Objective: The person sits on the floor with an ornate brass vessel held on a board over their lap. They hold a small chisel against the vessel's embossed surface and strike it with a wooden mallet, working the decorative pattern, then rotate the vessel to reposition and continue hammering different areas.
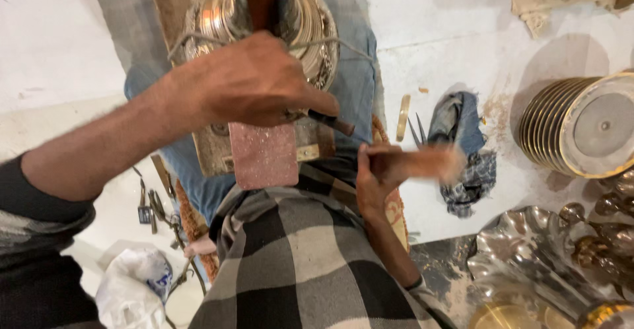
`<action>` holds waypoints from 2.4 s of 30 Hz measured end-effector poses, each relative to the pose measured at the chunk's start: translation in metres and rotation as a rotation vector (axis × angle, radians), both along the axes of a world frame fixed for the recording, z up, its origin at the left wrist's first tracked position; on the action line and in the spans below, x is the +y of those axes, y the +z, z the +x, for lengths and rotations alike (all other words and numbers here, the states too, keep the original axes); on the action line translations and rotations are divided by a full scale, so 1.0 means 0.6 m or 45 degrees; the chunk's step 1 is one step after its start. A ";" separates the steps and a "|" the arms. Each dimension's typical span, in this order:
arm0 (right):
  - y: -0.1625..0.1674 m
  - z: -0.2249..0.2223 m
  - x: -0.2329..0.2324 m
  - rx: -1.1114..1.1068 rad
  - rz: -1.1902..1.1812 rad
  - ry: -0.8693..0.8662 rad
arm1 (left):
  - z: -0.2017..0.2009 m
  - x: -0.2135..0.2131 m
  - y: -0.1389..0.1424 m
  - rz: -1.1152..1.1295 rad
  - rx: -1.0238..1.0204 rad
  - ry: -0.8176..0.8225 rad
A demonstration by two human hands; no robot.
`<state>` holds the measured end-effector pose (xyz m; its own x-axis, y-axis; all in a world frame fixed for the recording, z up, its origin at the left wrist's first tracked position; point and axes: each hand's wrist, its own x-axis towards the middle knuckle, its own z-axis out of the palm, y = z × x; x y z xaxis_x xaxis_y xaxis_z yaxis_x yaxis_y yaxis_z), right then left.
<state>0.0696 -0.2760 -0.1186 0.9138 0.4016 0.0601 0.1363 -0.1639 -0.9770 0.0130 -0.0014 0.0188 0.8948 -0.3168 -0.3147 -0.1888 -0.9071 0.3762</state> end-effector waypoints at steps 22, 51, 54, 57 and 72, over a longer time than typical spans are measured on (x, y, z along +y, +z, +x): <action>0.002 -0.006 0.010 -0.027 -0.139 0.038 | 0.006 -0.008 -0.012 0.071 0.025 -0.018; 0.041 -0.002 -0.042 0.871 0.305 0.983 | -0.126 -0.196 -0.083 -0.888 -0.040 0.109; 0.043 -0.005 -0.042 0.722 0.051 0.908 | -0.124 -0.181 -0.077 -0.866 -0.210 0.076; 0.041 -0.016 -0.045 0.705 0.032 0.849 | -0.121 -0.142 -0.075 -0.886 -0.599 0.259; 0.020 0.017 -0.051 0.234 -0.469 0.561 | -0.112 -0.058 -0.101 -0.309 -0.650 0.830</action>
